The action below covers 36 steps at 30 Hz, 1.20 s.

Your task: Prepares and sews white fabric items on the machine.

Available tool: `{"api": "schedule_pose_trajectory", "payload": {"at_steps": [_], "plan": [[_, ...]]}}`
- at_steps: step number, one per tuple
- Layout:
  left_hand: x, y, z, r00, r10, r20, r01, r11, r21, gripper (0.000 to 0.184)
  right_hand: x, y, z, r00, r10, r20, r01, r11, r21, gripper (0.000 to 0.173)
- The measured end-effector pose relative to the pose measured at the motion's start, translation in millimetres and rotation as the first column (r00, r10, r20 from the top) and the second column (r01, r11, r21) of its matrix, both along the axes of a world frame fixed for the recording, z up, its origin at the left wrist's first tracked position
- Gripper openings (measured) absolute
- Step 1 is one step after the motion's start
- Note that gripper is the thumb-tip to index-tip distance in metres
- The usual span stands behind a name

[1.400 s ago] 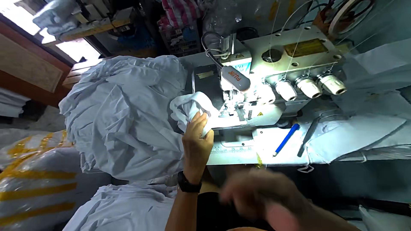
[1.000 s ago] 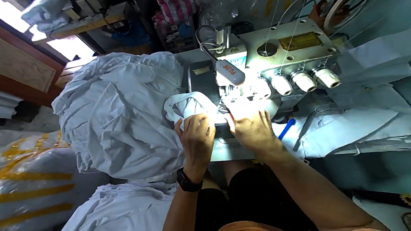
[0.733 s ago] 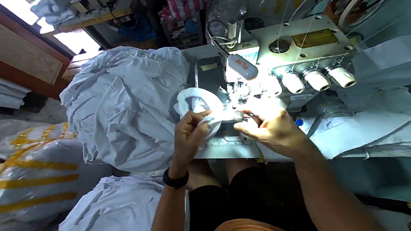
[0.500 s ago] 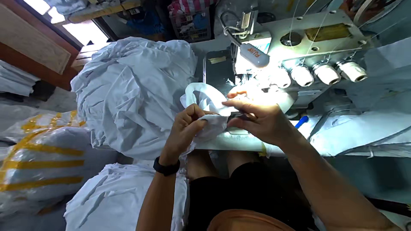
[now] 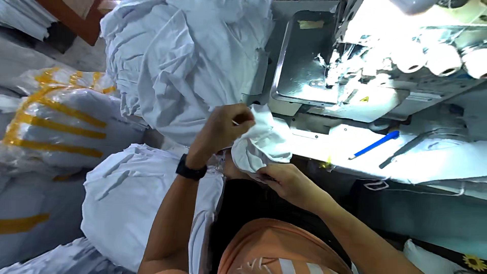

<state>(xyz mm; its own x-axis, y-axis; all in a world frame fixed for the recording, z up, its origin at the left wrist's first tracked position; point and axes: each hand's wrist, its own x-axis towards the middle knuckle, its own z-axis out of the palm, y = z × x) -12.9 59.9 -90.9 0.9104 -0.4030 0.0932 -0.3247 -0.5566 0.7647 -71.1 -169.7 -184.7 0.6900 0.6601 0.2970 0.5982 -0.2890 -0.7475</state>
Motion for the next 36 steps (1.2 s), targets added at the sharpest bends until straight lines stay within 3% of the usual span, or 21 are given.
{"api": "schedule_pose_trajectory", "payload": {"at_steps": [3, 6, 10, 16, 20, 22, 25, 28, 30, 36], "plan": [[-35, 12, -17, 0.992, 0.120, 0.044, -0.117, 0.991, -0.064, 0.006, -2, -5, -3, 0.998, -0.046, 0.050, 0.045, 0.999, 0.017, 0.011], [-38, 10, -45, 0.983, 0.057, 0.173, -0.066, 0.997, 0.044, 0.018, -8, 4, -6, 0.991, -0.049, 0.127, 0.049, 0.999, 0.007, 0.014], [-24, -3, -73, 0.952, -0.011, 0.307, -0.070, 0.965, 0.251, 0.010, -11, 16, -12, 0.964, -0.104, 0.245, 0.108, 0.994, -0.004, 0.014], [-35, -27, -31, 0.883, -0.052, 0.467, -0.039, 0.983, 0.182, 0.007, 1, 11, -13, 0.824, -0.437, 0.360, 0.364, 0.896, 0.255, 0.010], [-39, -27, -23, 0.829, -0.152, 0.539, 0.012, 0.967, 0.253, 0.008, 13, 5, 2, 0.782, -0.460, 0.421, 0.339, 0.880, 0.333, 0.009], [-39, -27, -24, 0.813, -0.181, 0.554, 0.042, 0.966, 0.255, 0.007, 19, 3, 7, 0.828, -0.423, 0.369, 0.291, 0.886, 0.361, 0.006], [-38, -22, -22, 0.833, -0.249, 0.495, 0.103, 0.947, 0.304, 0.011, 20, 0, 13, 0.905, -0.399, 0.151, 0.301, 0.848, 0.437, 0.004], [-35, -4, -24, 0.876, -0.301, 0.378, 0.113, 0.889, 0.444, 0.030, 20, -8, 19, 0.928, -0.371, -0.032, 0.344, 0.822, 0.454, 0.005], [-33, 9, -25, 0.890, -0.274, 0.365, 0.087, 0.888, 0.452, 0.040, 20, -13, 22, 0.929, -0.355, -0.106, 0.364, 0.822, 0.439, 0.006], [-33, 19, -35, 0.924, -0.085, 0.374, 0.073, 0.996, 0.046, 0.015, 19, -16, 27, 0.914, -0.320, -0.250, 0.400, 0.819, 0.411, 0.009]]}}
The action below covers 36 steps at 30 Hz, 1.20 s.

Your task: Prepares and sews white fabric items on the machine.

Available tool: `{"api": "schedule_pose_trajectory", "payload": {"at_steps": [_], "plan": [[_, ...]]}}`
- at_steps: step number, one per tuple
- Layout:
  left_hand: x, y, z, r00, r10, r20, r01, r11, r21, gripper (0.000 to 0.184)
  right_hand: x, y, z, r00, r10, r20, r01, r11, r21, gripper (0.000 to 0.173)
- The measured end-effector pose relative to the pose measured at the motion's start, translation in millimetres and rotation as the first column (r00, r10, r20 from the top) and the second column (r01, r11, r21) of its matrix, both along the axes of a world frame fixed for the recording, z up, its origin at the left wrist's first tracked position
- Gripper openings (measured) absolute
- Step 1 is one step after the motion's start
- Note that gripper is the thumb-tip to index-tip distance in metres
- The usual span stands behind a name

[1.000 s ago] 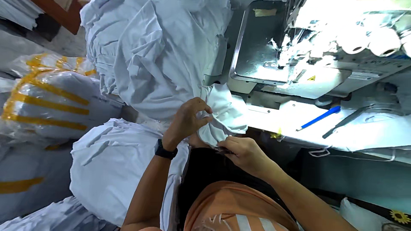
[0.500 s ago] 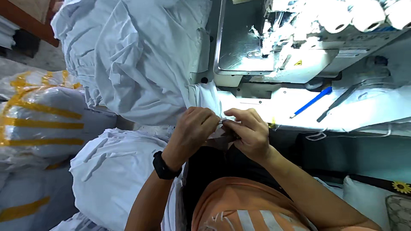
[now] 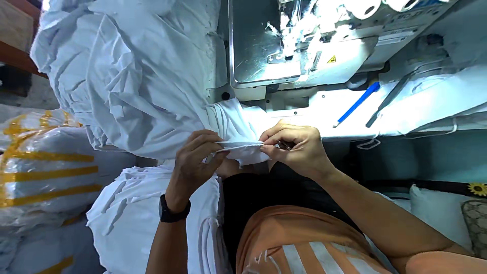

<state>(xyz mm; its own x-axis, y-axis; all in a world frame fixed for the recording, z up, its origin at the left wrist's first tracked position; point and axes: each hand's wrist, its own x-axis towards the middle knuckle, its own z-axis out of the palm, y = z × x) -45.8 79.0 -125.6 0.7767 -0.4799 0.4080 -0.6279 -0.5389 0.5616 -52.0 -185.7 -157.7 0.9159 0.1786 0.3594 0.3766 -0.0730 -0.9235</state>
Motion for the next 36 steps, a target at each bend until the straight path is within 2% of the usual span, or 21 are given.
{"api": "schedule_pose_trajectory", "payload": {"at_steps": [5, 14, 16, 18, 20, 22, 23, 24, 25, 26, 27, 29, 30, 31, 32, 33, 36], "plan": [[-3, 2, -15, 0.993, 0.012, -0.121, -0.039, 0.975, -0.218, 0.010, 0, 2, -1, 0.999, -0.004, -0.044, 0.005, 1.000, 0.013, 0.009], [-11, -6, -34, 0.984, 0.027, -0.174, -0.089, 0.931, -0.355, 0.007, -2, 2, -7, 0.992, -0.064, -0.106, 0.067, 0.997, 0.027, 0.008], [-12, -12, -38, 0.985, 0.065, -0.158, -0.122, 0.913, -0.388, 0.006, -4, 3, -9, 0.989, -0.085, -0.117, 0.090, 0.995, 0.037, 0.009], [-15, -20, -39, 0.977, 0.121, -0.175, -0.188, 0.875, -0.446, 0.013, -5, 6, -12, 0.987, -0.095, -0.131, 0.104, 0.993, 0.061, 0.010], [-15, -31, -41, 0.955, 0.128, -0.269, -0.265, 0.774, -0.575, 0.019, -6, 9, -14, 0.988, -0.083, -0.132, 0.098, 0.989, 0.108, 0.008], [-11, -47, -42, 0.910, 0.045, -0.413, -0.364, 0.563, -0.742, 0.019, -6, 5, -16, 0.989, -0.039, -0.143, 0.056, 0.991, 0.119, 0.006], [-9, -54, -43, 0.888, 0.007, -0.459, -0.410, 0.465, -0.785, 0.018, -6, 1, -15, 0.988, -0.017, -0.151, 0.030, 0.996, 0.080, 0.007], [-6, -63, -43, 0.878, -0.014, -0.479, -0.431, 0.412, -0.803, 0.018, -6, -5, -13, 0.988, -0.016, -0.152, 0.016, 1.000, 0.000, 0.008], [-4, -71, -42, 0.881, -0.022, -0.473, -0.425, 0.404, -0.810, 0.017, -5, -16, -10, 0.990, -0.050, -0.131, 0.034, 0.992, -0.118, 0.010], [-1, -78, -41, 0.895, -0.022, -0.446, -0.393, 0.439, -0.808, 0.018, -4, -29, -7, 0.989, -0.121, -0.084, 0.095, 0.960, -0.262, 0.012], [1, -85, -41, 0.913, -0.007, -0.408, -0.346, 0.516, -0.784, 0.019, -3, -45, -4, 0.974, -0.226, -0.034, 0.192, 0.890, -0.414, 0.013], [5, -98, -42, 0.946, 0.014, -0.324, -0.242, 0.696, -0.676, 0.024, 1, -78, 2, 0.883, -0.469, -0.031, 0.318, 0.645, -0.695, 0.018], [8, -104, -46, 0.954, 0.011, -0.301, -0.205, 0.757, -0.620, 0.025, 6, -91, 7, 0.814, -0.575, -0.085, 0.280, 0.516, -0.809, 0.027], [11, -110, -50, 0.957, 0.013, -0.290, -0.182, 0.804, -0.565, 0.026, 13, -101, 10, 0.742, -0.654, -0.149, 0.199, 0.428, -0.882, 0.040], [14, -117, -57, 0.961, 0.026, -0.276, -0.169, 0.843, -0.510, 0.025, 21, -108, 11, 0.678, -0.703, -0.213, 0.120, 0.392, -0.912, 0.051], [17, -125, -65, 0.963, 0.040, -0.267, -0.165, 0.869, -0.467, 0.024, 26, -113, 10, 0.633, -0.726, -0.269, 0.077, 0.405, -0.911, 0.056], [30, -139, -92, 0.957, 0.119, -0.264, -0.209, 0.915, -0.346, 0.017, 35, -123, 2, 0.604, -0.707, -0.368, 0.090, 0.520, -0.850, 0.047]]}}
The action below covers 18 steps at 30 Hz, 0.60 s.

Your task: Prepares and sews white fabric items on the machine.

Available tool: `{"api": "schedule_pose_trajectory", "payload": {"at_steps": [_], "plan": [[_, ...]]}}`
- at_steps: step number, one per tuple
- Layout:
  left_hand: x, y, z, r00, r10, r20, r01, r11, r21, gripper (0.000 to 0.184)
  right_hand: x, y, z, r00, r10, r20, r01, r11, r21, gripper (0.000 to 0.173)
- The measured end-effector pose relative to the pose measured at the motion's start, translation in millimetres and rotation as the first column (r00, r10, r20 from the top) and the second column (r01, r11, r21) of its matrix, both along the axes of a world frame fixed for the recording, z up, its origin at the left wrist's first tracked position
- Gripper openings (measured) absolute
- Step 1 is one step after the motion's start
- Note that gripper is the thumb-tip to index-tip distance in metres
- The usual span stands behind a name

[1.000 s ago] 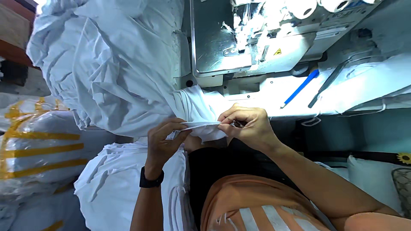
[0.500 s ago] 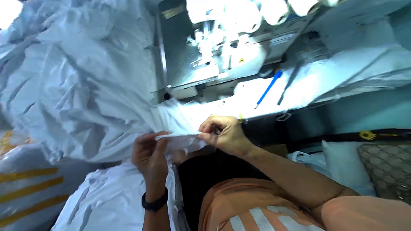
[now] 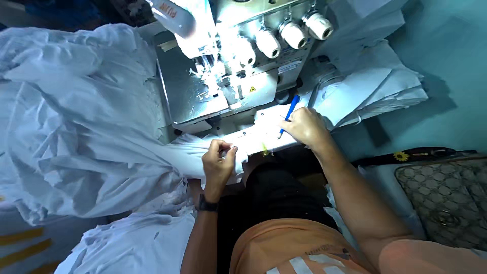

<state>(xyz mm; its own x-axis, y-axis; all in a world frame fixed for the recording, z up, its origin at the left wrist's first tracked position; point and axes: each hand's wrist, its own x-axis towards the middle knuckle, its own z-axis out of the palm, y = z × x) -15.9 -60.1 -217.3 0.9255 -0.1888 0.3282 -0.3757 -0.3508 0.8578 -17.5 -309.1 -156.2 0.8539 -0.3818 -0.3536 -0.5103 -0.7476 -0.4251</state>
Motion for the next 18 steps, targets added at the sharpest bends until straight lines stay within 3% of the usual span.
{"api": "schedule_pose_trajectory", "payload": {"at_steps": [5, 8, 10, 13, 18], "plan": [[3, 1, -5, 0.999, 0.016, -0.045, -0.015, 1.000, 0.011, 0.015, -8, -9, -7, 0.995, -0.085, 0.045, 0.077, 0.984, 0.163, 0.036], [1, 0, -5, 0.999, 0.007, -0.045, -0.007, 1.000, -0.005, 0.015, -29, -7, -12, 0.971, -0.152, 0.183, 0.081, 0.933, 0.351, 0.026], [1, -2, -6, 0.999, 0.015, -0.030, -0.015, 1.000, 0.011, 0.014, -37, 10, -17, 0.894, -0.217, 0.391, -0.052, 0.819, 0.572, 0.014], [1, -6, -7, 0.999, 0.039, 0.009, -0.040, 0.998, 0.053, 0.011, -37, 52, -37, 0.696, -0.295, 0.655, -0.335, 0.673, 0.659, 0.012], [-2, -10, -8, 0.995, 0.079, 0.056, -0.083, 0.994, 0.073, 0.012, -19, 95, -63, 0.582, -0.375, 0.722, -0.436, 0.605, 0.666, 0.011]]}}
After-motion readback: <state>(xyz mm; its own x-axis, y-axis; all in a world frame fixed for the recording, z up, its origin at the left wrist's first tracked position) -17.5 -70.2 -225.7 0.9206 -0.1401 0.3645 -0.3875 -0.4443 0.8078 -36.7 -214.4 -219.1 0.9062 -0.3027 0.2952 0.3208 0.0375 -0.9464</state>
